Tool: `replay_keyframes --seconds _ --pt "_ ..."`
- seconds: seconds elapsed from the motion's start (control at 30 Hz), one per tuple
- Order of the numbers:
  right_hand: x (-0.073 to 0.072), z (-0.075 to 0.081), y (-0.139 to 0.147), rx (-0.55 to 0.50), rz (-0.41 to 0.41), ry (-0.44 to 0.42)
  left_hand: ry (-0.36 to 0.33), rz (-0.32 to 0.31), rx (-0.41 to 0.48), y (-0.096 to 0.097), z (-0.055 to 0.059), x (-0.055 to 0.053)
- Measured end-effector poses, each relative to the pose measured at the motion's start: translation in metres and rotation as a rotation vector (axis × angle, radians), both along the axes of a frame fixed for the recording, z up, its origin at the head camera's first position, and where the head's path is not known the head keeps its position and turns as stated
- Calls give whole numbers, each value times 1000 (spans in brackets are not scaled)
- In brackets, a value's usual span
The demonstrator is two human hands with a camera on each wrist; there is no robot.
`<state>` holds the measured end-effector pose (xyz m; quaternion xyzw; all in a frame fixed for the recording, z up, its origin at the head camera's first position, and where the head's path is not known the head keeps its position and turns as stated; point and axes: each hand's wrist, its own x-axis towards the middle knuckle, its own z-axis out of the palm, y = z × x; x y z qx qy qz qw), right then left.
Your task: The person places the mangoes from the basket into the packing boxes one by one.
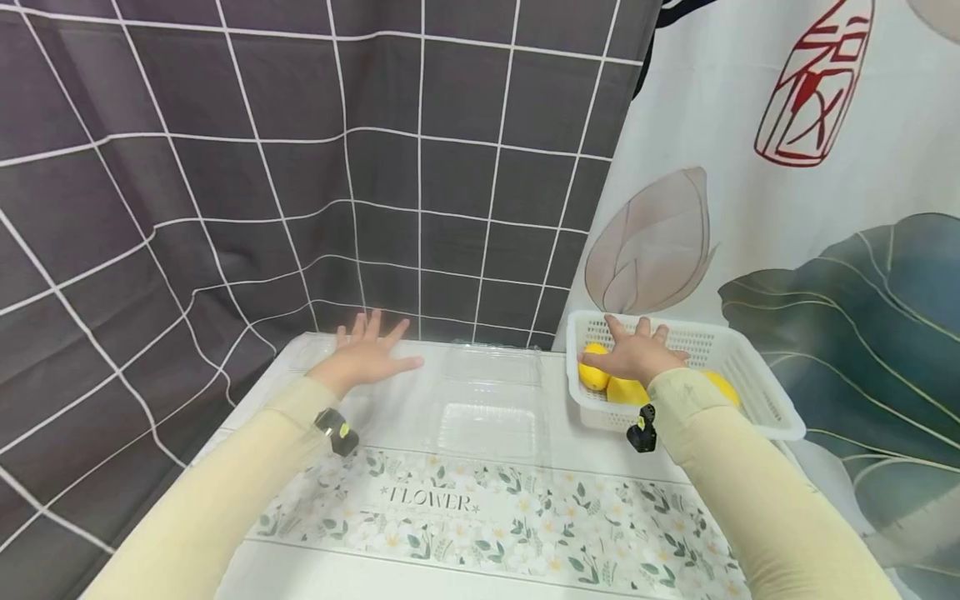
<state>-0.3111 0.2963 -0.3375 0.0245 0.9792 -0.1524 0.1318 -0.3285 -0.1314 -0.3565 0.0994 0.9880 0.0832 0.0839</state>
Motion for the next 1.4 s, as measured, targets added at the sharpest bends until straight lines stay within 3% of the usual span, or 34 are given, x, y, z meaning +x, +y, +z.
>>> replay_keyframes --seconds 0.13,0.23,0.33,0.5,0.6,0.67,0.93,1.07,1.23,1.4 --pt "0 -5 -4 -8 47 77 12 -8 9 3 -4 -2" --pt "2 -12 -12 -125 97 201 39 -20 76 10 -6 1" --pt "7 -20 -25 -337 117 347 80 -30 258 21 -8 8" --pt "20 -38 -58 -714 134 522 118 -33 676 44 -22 25" --pt "30 -57 -75 -846 144 531 97 -52 855 56 -38 36" --pt "36 -72 -82 -871 149 528 73 -71 928 63 -52 42" --pt "53 -130 -96 -769 128 475 33 -56 1047 65 -103 57" --pt "59 -148 -99 -842 55 411 -8 -40 1132 63 -117 63" --pt "67 -167 -102 -1046 -74 412 -66 -2 1248 65 -133 70" --pt "70 -179 -105 -1135 -77 444 -55 -11 1285 70 -147 73"
